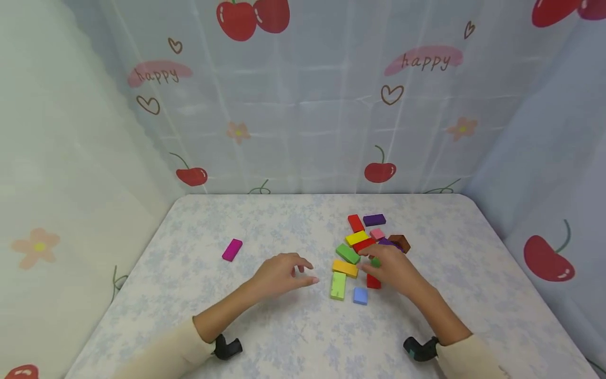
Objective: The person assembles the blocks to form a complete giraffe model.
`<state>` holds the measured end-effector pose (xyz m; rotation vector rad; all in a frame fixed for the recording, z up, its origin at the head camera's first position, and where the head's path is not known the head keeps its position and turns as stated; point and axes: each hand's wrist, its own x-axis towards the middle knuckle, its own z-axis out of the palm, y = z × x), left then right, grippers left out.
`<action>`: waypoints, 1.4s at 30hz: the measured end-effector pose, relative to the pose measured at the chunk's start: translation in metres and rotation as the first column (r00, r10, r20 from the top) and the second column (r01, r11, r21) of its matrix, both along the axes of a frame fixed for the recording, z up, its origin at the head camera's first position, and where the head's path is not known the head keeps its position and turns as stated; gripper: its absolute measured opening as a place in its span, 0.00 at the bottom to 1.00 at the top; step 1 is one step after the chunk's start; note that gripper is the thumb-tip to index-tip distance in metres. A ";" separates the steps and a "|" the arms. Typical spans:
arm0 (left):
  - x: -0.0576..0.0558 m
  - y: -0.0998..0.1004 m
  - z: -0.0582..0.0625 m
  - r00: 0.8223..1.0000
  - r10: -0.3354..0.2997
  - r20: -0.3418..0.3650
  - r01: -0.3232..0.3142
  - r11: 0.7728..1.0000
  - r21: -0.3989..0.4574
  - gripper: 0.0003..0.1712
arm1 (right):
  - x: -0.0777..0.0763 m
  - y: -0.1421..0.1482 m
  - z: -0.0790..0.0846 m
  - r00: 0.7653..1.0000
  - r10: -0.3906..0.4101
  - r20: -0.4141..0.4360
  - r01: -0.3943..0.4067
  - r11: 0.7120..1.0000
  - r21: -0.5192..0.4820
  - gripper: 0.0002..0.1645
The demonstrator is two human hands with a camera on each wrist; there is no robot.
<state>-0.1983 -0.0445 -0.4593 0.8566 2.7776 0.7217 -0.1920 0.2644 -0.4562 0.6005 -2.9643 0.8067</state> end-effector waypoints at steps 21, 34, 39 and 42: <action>0.017 0.085 -0.012 0.998 -0.008 -0.070 -0.015 0.945 -0.325 0.29 | -0.004 -0.019 -0.011 0.995 0.064 0.070 -0.071 0.992 0.107 0.16; 0.017 0.089 -0.008 0.999 0.003 -0.040 -0.017 0.935 -0.353 0.23 | -0.002 -0.026 -0.011 0.998 0.035 0.054 -0.042 0.992 0.123 0.19; 0.012 0.083 -0.003 1.000 -0.014 -0.028 0.004 0.945 -0.327 0.13 | -0.003 -0.026 -0.012 0.998 0.058 0.020 -0.060 0.993 0.103 0.17; 0.009 0.074 -0.002 1.000 -0.014 -0.021 0.007 0.953 -0.304 0.11 | -0.003 -0.026 -0.013 0.998 0.070 0.008 -0.070 0.994 0.083 0.17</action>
